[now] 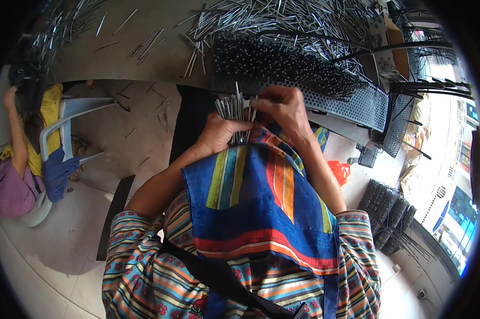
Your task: Inserting thin metal rods into the holes of a perforated metal plate to assemble a component.
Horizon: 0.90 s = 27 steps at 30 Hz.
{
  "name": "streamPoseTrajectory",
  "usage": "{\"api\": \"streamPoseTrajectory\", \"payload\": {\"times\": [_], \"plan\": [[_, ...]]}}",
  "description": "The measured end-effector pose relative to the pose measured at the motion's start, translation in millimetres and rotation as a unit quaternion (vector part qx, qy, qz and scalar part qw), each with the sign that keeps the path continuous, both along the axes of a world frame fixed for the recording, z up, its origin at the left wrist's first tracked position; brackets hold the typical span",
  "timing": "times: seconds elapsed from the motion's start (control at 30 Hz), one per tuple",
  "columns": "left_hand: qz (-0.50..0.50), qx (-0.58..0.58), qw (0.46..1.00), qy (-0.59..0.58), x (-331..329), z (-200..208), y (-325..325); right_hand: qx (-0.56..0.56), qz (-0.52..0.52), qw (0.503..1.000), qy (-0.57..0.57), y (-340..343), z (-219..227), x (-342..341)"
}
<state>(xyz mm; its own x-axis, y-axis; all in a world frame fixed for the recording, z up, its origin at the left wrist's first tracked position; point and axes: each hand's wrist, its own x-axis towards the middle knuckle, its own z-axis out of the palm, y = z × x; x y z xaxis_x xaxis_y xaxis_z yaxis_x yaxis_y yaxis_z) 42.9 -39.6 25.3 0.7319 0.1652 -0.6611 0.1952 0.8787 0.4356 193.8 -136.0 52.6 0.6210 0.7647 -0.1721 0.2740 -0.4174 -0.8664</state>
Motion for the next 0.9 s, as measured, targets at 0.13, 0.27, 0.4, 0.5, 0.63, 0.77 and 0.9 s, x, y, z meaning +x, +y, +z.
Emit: {"api": "streamPoseTrajectory", "payload": {"times": [0.13, 0.27, 0.4, 0.5, 0.63, 0.77, 0.9], "plan": [[-0.017, 0.047, 0.999, -0.023, 5, 7, -6, -0.009, -0.027, 0.973, 0.230, -7, -9, -4], [0.001, 0.058, 0.998, 0.015, 0, -1, -2, 0.107, -0.152, 0.959, 0.216, -13, -5, -1], [-0.029, 0.089, 0.995, 0.040, -3, -6, -5, 0.250, -0.211, 0.944, 0.029, -10, 4, 16], [-0.048, 0.102, 0.993, 0.036, -3, -5, -9, 0.247, -0.140, 0.947, -0.153, -9, 0, 27], [-0.073, 0.127, 0.989, 0.028, -6, -9, -7, 0.218, -0.116, 0.952, -0.179, -9, 5, 27], [-0.080, 0.136, 0.987, 0.020, -7, -10, -6, 0.217, -0.103, 0.951, -0.195, -7, -2, 28], [-0.065, 0.108, 0.992, 0.030, -6, -8, -5, 0.164, -0.085, 0.953, -0.240, -3, -8, 23]]}}
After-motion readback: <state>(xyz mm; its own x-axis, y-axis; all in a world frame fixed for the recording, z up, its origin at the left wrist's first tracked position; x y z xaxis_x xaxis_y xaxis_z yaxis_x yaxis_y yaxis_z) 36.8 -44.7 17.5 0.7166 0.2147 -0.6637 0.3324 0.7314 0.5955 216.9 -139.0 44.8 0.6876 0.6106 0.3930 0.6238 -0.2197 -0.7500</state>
